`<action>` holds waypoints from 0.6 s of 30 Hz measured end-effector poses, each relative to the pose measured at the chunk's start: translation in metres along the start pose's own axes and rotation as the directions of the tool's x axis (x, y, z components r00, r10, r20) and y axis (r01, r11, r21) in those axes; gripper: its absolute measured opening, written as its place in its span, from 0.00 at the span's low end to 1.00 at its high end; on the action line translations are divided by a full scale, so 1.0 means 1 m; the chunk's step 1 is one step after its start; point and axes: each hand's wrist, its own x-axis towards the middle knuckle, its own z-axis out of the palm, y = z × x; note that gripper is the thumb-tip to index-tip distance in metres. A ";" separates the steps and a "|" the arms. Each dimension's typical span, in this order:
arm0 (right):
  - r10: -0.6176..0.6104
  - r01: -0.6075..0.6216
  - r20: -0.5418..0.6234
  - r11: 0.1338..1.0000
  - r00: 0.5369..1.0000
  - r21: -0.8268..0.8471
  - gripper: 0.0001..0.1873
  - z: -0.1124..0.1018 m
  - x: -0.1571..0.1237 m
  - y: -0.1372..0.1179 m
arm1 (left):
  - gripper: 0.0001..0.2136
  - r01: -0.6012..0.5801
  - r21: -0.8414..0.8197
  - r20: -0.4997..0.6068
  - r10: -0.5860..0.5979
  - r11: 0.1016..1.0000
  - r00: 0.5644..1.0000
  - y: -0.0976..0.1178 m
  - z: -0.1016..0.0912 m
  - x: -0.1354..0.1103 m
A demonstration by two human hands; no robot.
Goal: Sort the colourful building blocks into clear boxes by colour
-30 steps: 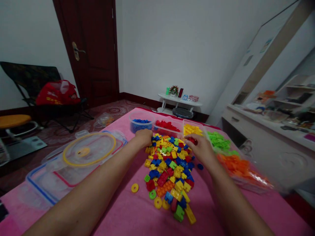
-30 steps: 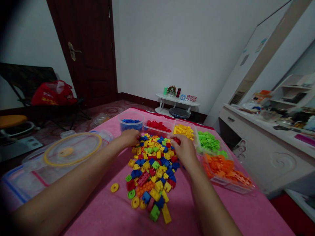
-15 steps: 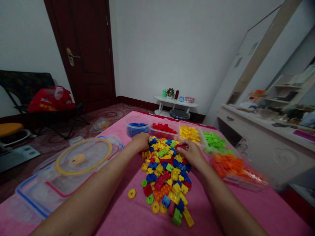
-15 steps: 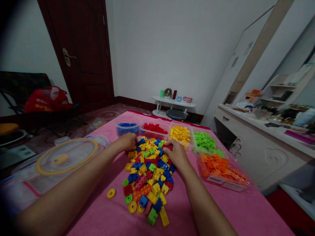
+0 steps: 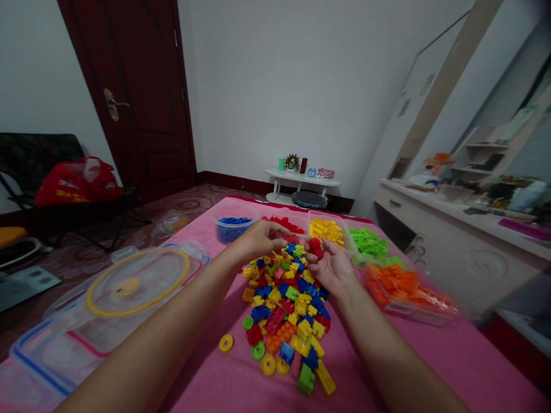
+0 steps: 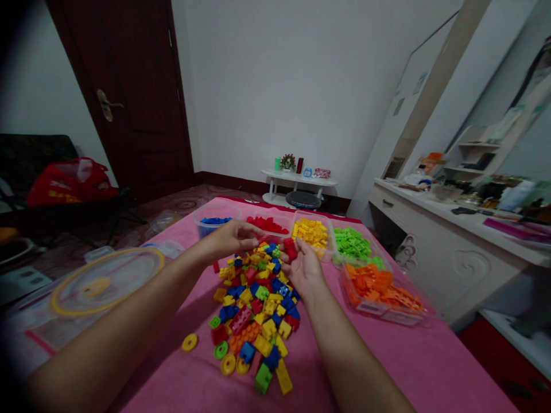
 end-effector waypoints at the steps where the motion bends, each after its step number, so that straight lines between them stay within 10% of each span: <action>1: 0.033 -0.033 0.044 0.999 0.998 0.012 0.12 0.002 -0.002 -0.001 | 0.15 -0.015 -0.020 -0.013 0.015 1.000 1.000 0.001 0.003 0.000; 10: -0.075 0.075 0.008 0.997 0.997 -0.025 0.10 0.021 -0.009 0.009 | 0.13 -0.227 0.269 -0.199 0.285 0.936 0.938 0.005 0.023 0.002; 14: -0.080 0.083 -0.062 0.996 0.995 0.040 0.05 0.010 -0.004 -0.001 | 0.13 -0.039 0.526 -0.421 0.301 0.849 0.855 -0.002 -0.006 0.022; 18: -0.096 0.097 -0.043 0.995 0.994 0.024 0.06 0.005 -0.005 -0.007 | 0.13 0.193 0.817 -0.346 0.196 0.543 0.918 -0.006 -0.035 0.055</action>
